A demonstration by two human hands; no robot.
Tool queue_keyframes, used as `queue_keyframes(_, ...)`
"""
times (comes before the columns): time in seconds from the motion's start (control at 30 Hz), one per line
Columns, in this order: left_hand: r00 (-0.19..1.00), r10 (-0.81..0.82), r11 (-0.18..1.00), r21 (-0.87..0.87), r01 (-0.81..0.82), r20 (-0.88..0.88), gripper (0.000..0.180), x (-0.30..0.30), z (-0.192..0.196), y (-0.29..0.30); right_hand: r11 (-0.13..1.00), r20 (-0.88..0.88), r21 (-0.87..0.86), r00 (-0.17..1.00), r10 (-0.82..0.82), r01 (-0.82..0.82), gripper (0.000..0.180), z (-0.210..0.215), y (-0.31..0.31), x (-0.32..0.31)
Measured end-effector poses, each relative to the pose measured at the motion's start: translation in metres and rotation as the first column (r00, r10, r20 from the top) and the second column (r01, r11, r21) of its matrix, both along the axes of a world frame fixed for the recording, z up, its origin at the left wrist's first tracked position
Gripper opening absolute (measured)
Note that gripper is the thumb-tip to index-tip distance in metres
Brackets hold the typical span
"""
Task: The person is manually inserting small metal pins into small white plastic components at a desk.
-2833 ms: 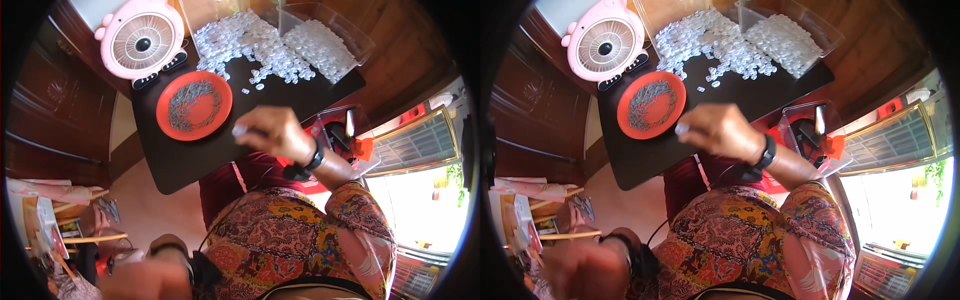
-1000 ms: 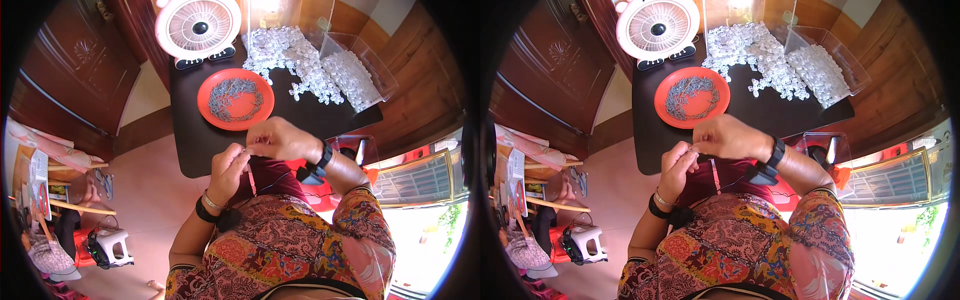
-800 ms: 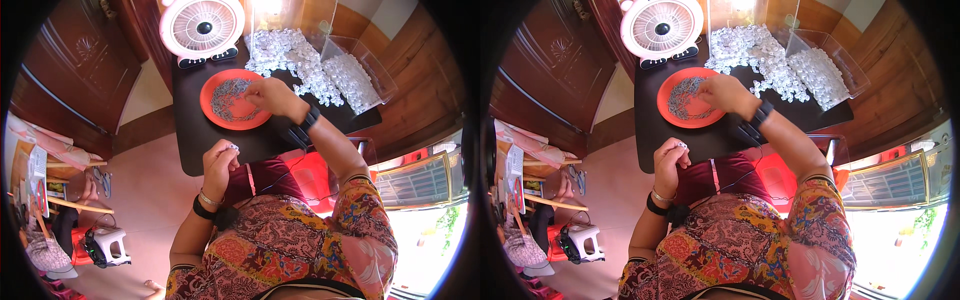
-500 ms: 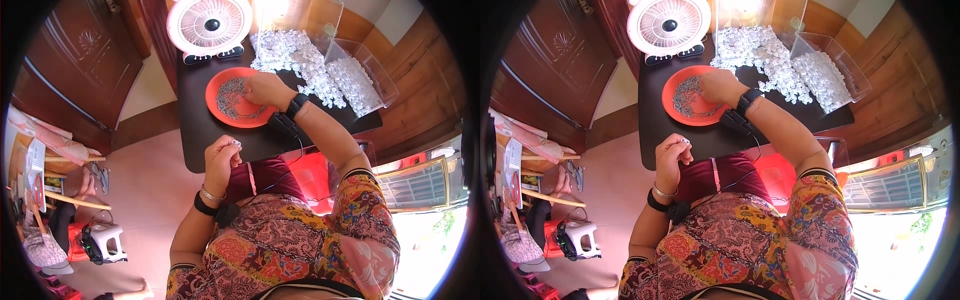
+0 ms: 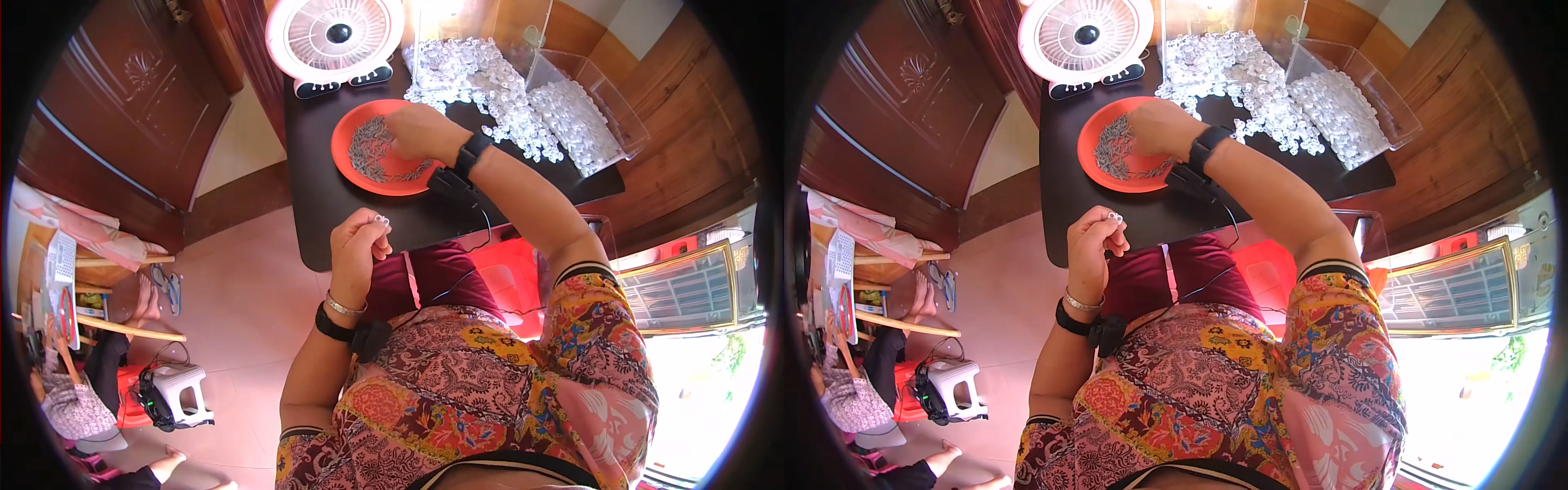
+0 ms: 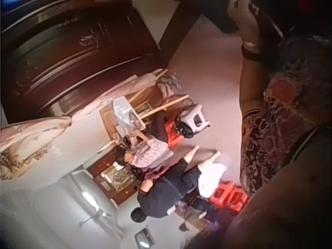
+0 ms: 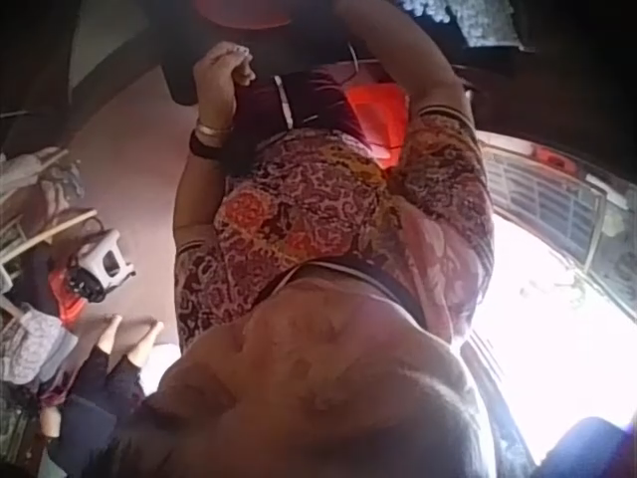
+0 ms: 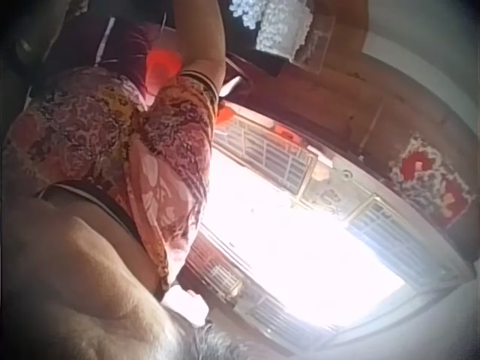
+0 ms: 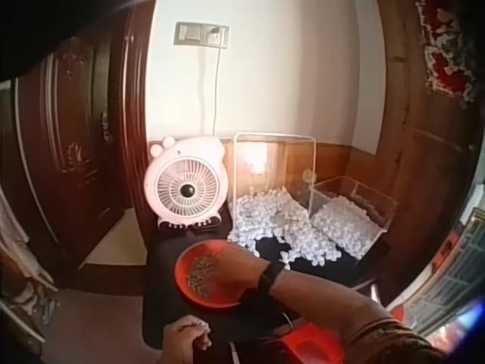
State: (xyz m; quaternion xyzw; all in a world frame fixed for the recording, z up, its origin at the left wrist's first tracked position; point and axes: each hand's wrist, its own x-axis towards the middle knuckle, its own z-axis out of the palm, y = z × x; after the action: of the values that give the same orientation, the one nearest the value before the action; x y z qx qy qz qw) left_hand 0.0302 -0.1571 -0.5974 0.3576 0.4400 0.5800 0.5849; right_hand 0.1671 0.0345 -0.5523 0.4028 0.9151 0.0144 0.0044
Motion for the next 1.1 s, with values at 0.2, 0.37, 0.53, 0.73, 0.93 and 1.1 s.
queue_keyframes(0.2,0.999,-0.01,1.0,0.009,0.01,-0.038,0.015,0.0,0.001,-0.002,0.99,-0.52,-0.094,0.853,0.042,-0.107,0.019,-0.004,-0.016,0.023)
queue_keyframes(0.37,0.998,-0.009,1.0,0.026,0.011,-0.055,0.015,0.005,0.008,-0.004,0.81,-0.702,-0.51,0.685,-0.197,-0.289,0.016,0.005,-0.044,0.041)
queue_keyframes(0.53,0.994,-0.003,0.989,0.15,0.019,-0.108,0.017,0.015,0.019,-0.008,0.558,-0.723,-0.687,0.51,-0.466,-0.465,0.011,0.03,-0.09,0.049)
queue_keyframes(0.73,0.985,0.006,0.975,0.219,0.032,-0.17,0.015,0.029,0.032,-0.013,0.53,-0.724,-0.689,0.457,-0.516,-0.494,0.015,0.025,-0.121,0.058)
queue_keyframes(0.93,0.974,0.01,0.971,0.237,0.045,-0.227,0.018,0.037,0.038,-0.014,0.549,-0.778,-0.626,0.398,-0.486,-0.554,0.017,0.022,-0.131,0.056)
queue_keyframes(1.1,0.968,0.0,0.972,0.227,0.059,-0.25,0.018,0.038,0.036,-0.016,0.594,-0.803,-0.594,0.438,-0.404,-0.542,0.018,0.022,-0.132,0.059)
